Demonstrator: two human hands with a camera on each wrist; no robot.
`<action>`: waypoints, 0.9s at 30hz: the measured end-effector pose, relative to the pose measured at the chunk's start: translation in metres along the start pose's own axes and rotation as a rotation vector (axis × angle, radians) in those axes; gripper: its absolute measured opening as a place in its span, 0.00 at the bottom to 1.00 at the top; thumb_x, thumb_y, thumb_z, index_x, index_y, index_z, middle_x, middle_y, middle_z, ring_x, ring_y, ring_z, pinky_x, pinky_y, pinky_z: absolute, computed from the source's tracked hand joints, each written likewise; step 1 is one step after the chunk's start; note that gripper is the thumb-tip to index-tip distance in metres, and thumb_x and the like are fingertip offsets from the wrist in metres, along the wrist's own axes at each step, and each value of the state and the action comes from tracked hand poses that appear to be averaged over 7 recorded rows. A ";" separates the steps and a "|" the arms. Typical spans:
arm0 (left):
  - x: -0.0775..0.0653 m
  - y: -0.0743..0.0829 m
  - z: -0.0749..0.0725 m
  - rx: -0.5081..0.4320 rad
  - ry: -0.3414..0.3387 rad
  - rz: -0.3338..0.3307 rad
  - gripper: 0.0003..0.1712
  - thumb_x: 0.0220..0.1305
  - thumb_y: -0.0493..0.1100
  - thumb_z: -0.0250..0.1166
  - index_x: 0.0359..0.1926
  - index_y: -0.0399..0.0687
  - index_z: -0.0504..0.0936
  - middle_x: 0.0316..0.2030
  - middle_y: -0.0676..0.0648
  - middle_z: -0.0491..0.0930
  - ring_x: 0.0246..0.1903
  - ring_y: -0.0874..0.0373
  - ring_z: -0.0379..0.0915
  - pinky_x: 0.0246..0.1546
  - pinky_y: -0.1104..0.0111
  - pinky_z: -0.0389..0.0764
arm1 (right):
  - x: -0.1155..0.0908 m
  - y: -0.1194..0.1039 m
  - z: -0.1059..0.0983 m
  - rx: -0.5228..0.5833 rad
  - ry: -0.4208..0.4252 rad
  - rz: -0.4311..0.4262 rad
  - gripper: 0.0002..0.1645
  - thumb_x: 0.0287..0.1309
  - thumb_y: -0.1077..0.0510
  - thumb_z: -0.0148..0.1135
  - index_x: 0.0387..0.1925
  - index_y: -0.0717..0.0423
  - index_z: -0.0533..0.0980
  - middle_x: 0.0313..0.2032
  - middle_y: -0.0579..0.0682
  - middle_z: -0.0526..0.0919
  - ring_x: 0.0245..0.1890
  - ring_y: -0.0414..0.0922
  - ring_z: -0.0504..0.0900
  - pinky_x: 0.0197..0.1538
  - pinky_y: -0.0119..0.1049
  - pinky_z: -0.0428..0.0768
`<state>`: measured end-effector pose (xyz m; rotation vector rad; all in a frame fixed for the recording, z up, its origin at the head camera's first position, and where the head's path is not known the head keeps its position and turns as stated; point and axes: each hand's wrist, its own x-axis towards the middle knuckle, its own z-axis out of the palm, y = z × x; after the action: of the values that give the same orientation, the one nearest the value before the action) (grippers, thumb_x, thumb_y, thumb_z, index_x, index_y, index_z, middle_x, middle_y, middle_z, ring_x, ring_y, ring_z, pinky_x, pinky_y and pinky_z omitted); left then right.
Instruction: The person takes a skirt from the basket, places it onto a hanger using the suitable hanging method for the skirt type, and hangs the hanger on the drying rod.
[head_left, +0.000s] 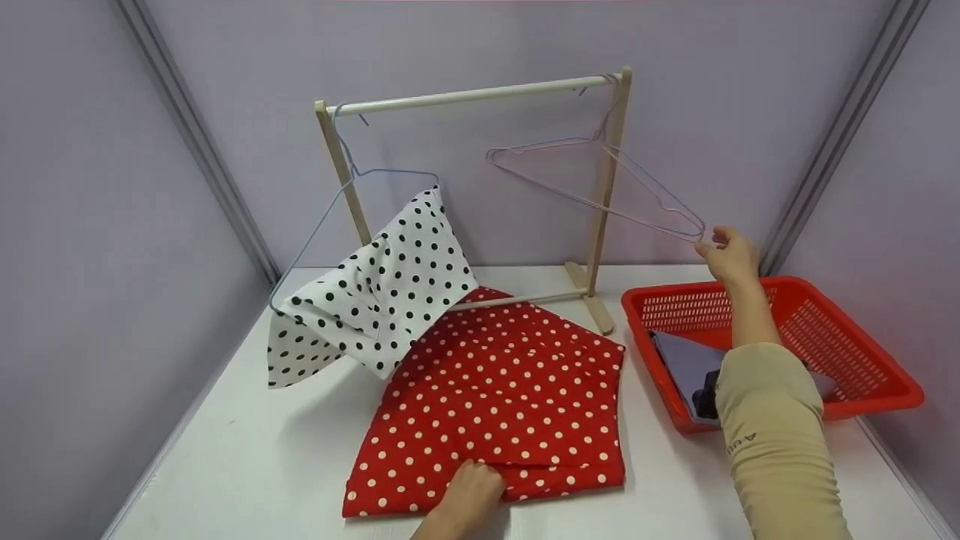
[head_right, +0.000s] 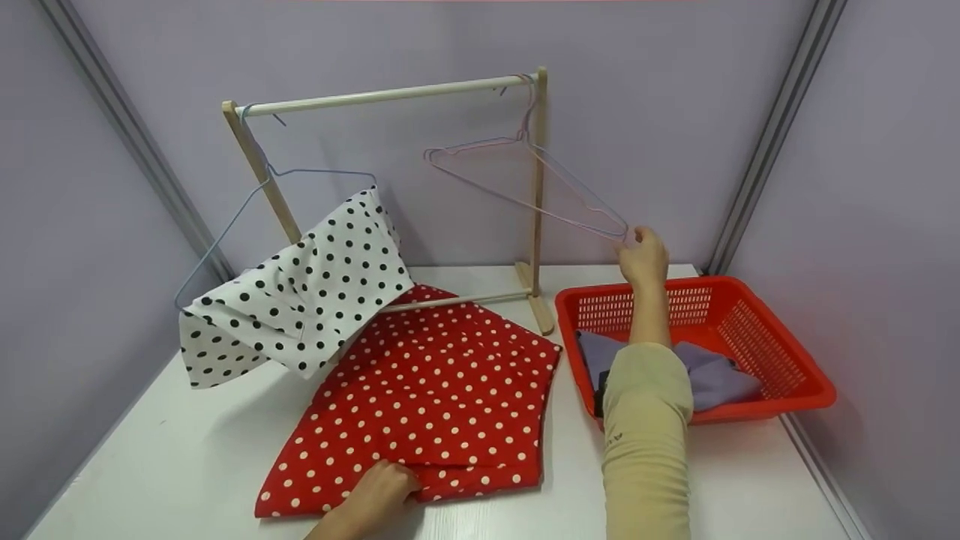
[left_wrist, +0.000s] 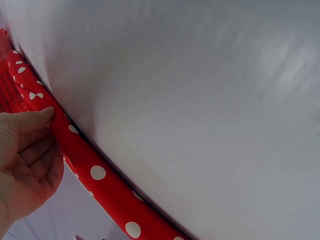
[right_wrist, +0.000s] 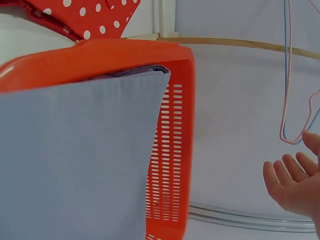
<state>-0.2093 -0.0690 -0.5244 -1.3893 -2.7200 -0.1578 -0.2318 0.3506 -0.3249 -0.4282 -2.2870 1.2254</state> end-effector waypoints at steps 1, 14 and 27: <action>0.000 0.001 0.000 0.012 0.016 0.008 0.03 0.51 0.39 0.67 0.23 0.47 0.84 0.15 0.54 0.76 0.21 0.65 0.72 0.31 0.73 0.72 | 0.000 0.001 0.000 0.038 -0.016 0.014 0.36 0.68 0.56 0.45 0.69 0.68 0.46 0.68 0.68 0.53 0.68 0.62 0.53 0.66 0.53 0.57; -0.002 0.003 0.002 0.129 0.111 0.038 0.06 0.51 0.37 0.66 0.20 0.46 0.82 0.13 0.53 0.73 0.18 0.65 0.70 0.28 0.73 0.70 | 0.002 -0.022 0.021 0.479 0.003 0.137 0.37 0.63 0.60 0.54 0.67 0.70 0.50 0.37 0.48 0.74 0.29 0.33 0.78 0.41 0.26 0.79; -0.004 0.004 0.004 0.124 0.054 0.013 0.03 0.52 0.39 0.66 0.24 0.46 0.84 0.17 0.52 0.77 0.21 0.64 0.72 0.33 0.73 0.73 | -0.007 -0.068 0.067 0.318 -0.259 -0.045 0.24 0.68 0.56 0.47 0.59 0.66 0.65 0.22 0.41 0.68 0.16 0.33 0.62 0.19 0.25 0.63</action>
<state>-0.2042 -0.0692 -0.5285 -1.3481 -2.6278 -0.0244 -0.2661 0.2650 -0.3012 -0.1061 -2.2351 1.6681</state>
